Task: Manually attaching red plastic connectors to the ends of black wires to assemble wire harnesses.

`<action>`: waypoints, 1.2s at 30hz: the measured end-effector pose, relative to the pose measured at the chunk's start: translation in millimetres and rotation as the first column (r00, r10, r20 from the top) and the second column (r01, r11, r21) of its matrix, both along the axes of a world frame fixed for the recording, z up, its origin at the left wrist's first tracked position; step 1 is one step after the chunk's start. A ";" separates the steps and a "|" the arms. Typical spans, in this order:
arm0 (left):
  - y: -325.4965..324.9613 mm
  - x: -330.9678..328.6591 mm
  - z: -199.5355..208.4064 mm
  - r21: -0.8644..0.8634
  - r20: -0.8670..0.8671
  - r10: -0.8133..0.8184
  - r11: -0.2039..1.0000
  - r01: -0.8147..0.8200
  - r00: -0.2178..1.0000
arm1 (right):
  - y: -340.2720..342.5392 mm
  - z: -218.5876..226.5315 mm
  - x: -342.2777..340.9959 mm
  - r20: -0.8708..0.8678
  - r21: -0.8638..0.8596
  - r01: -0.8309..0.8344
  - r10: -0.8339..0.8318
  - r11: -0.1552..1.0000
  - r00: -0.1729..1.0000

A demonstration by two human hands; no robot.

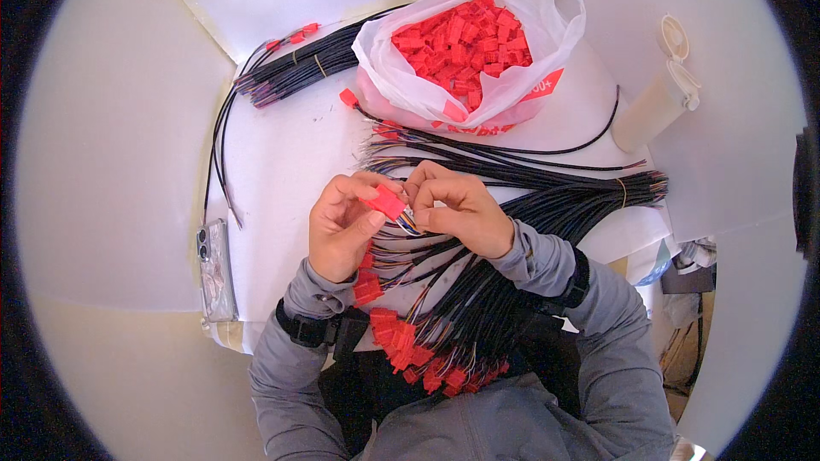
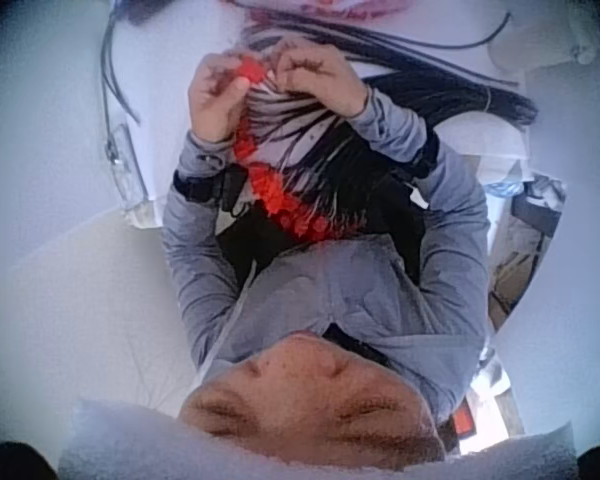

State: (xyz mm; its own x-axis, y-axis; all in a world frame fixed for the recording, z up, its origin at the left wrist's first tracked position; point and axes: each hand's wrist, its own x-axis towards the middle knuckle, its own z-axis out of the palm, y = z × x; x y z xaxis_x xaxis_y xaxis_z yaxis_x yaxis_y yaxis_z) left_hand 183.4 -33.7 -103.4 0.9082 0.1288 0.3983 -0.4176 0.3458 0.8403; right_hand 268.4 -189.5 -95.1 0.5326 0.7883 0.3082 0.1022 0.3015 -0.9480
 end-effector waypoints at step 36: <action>1.0 1.5 -4.1 0.054 0.022 0.093 0.994 -0.094 0.995 | -4.3 10.2 2.4 0.734 0.304 0.441 -0.503 0.844 0.456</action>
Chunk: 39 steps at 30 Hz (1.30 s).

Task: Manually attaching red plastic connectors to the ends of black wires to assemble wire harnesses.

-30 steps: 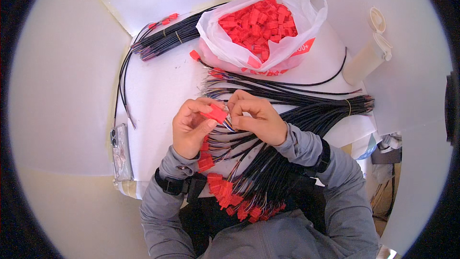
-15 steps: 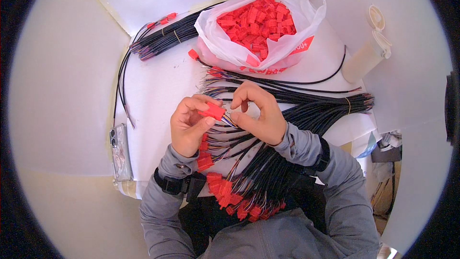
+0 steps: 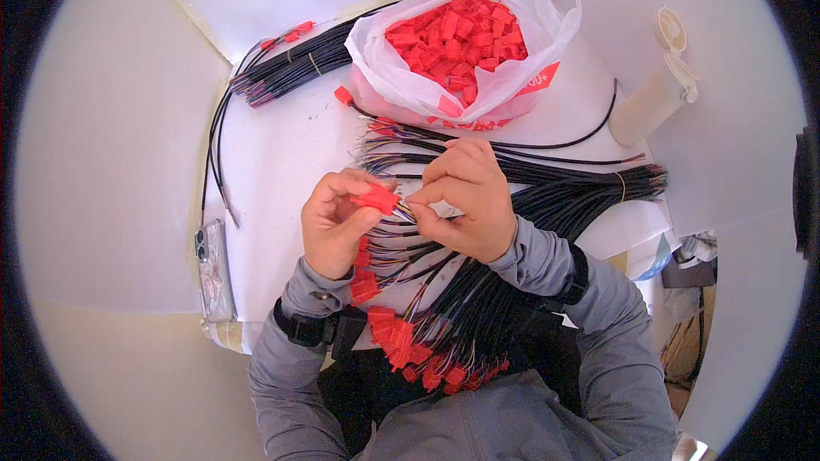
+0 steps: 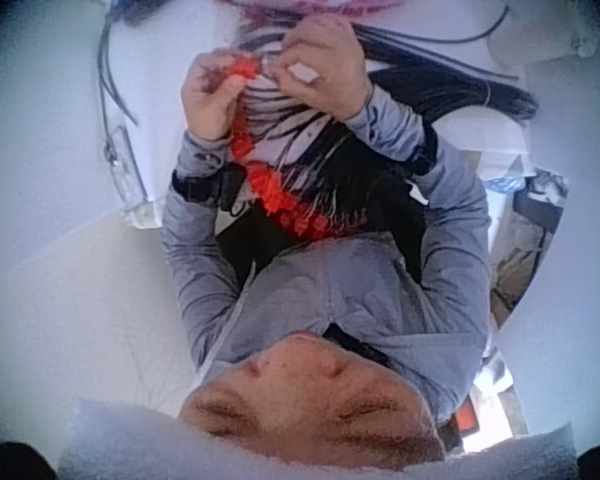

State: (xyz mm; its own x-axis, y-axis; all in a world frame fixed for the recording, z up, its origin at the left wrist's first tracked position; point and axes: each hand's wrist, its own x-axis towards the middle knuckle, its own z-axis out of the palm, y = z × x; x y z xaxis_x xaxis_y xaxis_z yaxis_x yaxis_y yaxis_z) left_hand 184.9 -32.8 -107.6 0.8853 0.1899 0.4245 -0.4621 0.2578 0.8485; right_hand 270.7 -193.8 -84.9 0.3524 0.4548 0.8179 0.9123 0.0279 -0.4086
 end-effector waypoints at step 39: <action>8.6 -2.3 4.4 0.077 -0.099 0.000 0.997 0.007 0.995 | -1.6 2.2 1.3 -0.144 -0.127 -0.109 0.091 0.986 0.985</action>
State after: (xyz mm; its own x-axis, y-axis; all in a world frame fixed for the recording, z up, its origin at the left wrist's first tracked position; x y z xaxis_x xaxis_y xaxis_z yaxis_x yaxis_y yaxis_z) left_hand 182.6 -24.2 -103.2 0.9242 0.1569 0.3483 -0.3744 0.1913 0.9073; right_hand 272.1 -195.4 -82.8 0.4041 0.5958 0.6941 0.8427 0.0526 -0.5358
